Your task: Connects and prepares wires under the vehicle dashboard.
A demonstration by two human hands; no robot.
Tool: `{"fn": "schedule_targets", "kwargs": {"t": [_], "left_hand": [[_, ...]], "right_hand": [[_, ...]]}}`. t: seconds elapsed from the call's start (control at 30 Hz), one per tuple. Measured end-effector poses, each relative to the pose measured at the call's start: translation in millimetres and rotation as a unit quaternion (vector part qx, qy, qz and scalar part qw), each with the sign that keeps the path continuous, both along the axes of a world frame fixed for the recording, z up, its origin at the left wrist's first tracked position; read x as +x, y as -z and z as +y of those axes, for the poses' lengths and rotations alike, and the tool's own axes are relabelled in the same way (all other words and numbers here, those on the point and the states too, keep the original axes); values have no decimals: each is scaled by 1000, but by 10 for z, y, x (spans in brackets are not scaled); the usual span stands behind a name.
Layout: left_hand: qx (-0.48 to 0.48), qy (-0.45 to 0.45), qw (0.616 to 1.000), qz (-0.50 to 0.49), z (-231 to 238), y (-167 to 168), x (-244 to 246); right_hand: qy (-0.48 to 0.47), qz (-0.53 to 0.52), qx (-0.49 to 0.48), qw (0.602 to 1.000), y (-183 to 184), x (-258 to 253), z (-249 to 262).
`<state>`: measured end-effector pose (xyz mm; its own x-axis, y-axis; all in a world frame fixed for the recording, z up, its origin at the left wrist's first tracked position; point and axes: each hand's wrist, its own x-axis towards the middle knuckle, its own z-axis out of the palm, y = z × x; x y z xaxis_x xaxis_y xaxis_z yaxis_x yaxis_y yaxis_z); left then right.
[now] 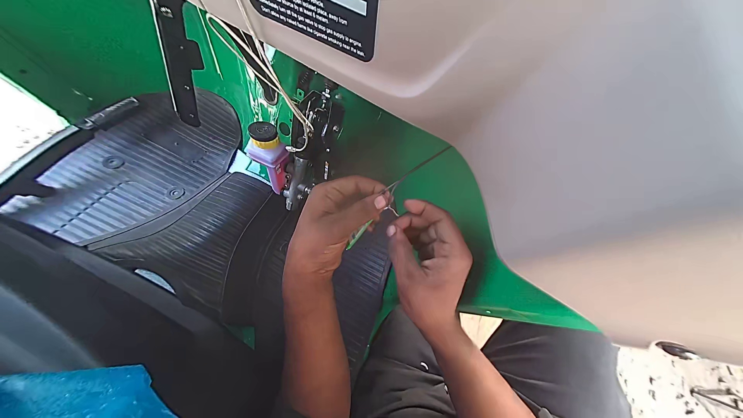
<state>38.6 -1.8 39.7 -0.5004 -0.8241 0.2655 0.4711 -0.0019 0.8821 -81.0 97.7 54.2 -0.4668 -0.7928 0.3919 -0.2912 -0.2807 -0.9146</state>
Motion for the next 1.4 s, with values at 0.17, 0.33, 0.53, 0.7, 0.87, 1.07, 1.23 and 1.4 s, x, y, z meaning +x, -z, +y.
{"fn": "schedule_targets", "kwargs": {"t": [0.17, 0.33, 0.53, 0.7, 0.87, 1.07, 1.23, 1.4], "left_hand": [[-1, 10, 1000, 5, 14, 6, -16], [1, 16, 1000, 11, 22, 12, -23], [-13, 14, 1000, 22, 52, 3, -49], [-38, -7, 999, 15, 41, 20, -69], [-39, -18, 999, 10, 11, -3, -23], [-26, -9, 1000, 10, 54, -12, -20], [-18, -7, 1000, 10, 67, -25, -23], [-17, -1, 1000, 13, 75, -19, -40]], "right_hand": [[114, 256, -77, 957, 121, -43, -97], [127, 292, -99, 943, 141, -64, -117], [70, 139, -90, 984, 181, -27, -189], [-104, -389, 97, 910, -39, 18, -201], [-239, -572, 149, 770, -95, -88, -152], [-65, -102, -23, 992, 72, -22, -68], [69, 162, -95, 980, 174, -44, -121], [74, 164, -100, 979, 190, -55, -137]]}}
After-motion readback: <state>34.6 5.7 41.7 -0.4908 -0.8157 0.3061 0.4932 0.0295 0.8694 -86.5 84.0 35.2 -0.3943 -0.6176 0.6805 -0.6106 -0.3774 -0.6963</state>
